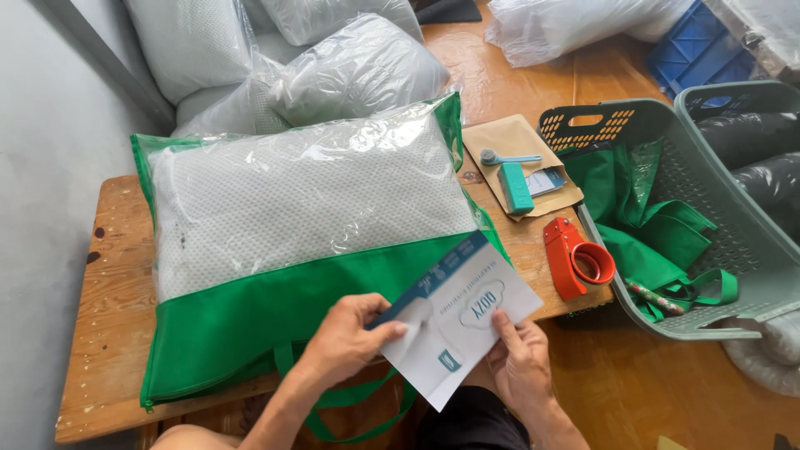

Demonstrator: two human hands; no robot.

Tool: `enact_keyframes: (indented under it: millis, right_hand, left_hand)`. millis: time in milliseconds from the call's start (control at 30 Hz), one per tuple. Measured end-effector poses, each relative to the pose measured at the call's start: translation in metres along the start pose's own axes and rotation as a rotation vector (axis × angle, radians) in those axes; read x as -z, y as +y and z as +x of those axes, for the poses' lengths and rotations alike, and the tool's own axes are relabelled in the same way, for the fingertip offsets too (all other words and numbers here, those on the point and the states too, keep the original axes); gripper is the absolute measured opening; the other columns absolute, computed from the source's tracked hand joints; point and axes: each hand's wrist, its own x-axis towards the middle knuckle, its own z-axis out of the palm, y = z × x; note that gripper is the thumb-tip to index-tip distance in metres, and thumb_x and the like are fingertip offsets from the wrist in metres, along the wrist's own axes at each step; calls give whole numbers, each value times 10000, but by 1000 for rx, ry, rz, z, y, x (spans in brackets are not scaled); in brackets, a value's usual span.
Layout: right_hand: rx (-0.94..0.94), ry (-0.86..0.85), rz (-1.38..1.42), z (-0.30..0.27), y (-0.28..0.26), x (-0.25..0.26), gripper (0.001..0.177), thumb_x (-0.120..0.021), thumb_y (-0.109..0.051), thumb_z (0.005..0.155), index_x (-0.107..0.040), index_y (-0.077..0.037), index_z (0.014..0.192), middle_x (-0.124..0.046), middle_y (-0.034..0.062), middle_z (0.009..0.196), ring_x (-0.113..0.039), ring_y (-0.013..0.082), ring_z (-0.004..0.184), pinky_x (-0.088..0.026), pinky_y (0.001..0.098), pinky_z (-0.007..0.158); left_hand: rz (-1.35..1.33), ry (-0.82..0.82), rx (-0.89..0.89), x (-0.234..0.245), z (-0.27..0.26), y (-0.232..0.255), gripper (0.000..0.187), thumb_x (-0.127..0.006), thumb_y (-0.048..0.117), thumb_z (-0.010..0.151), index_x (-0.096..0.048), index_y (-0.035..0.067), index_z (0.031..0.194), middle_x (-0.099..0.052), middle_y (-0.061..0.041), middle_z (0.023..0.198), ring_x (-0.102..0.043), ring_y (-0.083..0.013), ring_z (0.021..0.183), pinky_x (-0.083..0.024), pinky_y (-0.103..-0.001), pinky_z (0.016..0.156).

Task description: A person is shown packing a pillow into a green carrying bag, inserting a product label, and using a small tool to smooth the packaging.

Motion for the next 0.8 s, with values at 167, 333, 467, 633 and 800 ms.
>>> enact_keyframes:
  millis: [167, 333, 467, 633, 800]
  right_hand:
    - [768, -49, -763, 115, -53, -31, 434, -535, -390, 1102, -675, 17, 1161, -719, 240, 1019, -722, 372, 982, -633, 457, 757]
    - [1024, 64, -1487, 286, -52, -3, 462, -809, -324, 914, -691, 11, 1209, -541, 303, 1352, -516, 490, 1347, -380, 552, 1136]
    - [638, 101, -1812, 297, -45, -1, 439, -715, -349, 946, -584, -46, 1237, -636, 270, 1069, -673, 507, 1067, -547, 620, 846]
    - [521, 137, -1651, 187, -71, -59, 379, -562, -216, 965, -485, -35, 1289, -644, 351, 1079, -649, 595, 1055, -505, 679, 840]
    - [1348, -263, -1187, 121, -40, -107, 504, -670, -8, 914, -615, -42, 1414, -623, 268, 1079, -613, 480, 1026, -489, 527, 890]
  left_hand:
    - [-50, 322, -228, 61, 17, 14, 253, -848, 214, 815, -793, 63, 1010, -764, -121, 665, -720, -171, 563, -585, -279, 541]
    - [-103, 461, -242, 95, 32, 27, 430, -864, 255, 828, -723, 34, 1168, -762, -99, 710, -740, -168, 557, -590, -259, 582]
    - [-227, 489, -189, 103, 45, 21, 416, -866, 152, 815, -685, -36, 1139, -734, -145, 694, -721, -216, 519, -618, -283, 469]
    - [-331, 487, -167, 106, 46, 22, 436, -882, 132, 800, -665, -62, 1124, -732, -170, 711, -711, -229, 514, -634, -303, 467]
    - [-369, 489, -129, 102, 50, 28, 440, -884, 136, 786, -652, -31, 1120, -727, -151, 735, -696, -209, 527, -650, -294, 487]
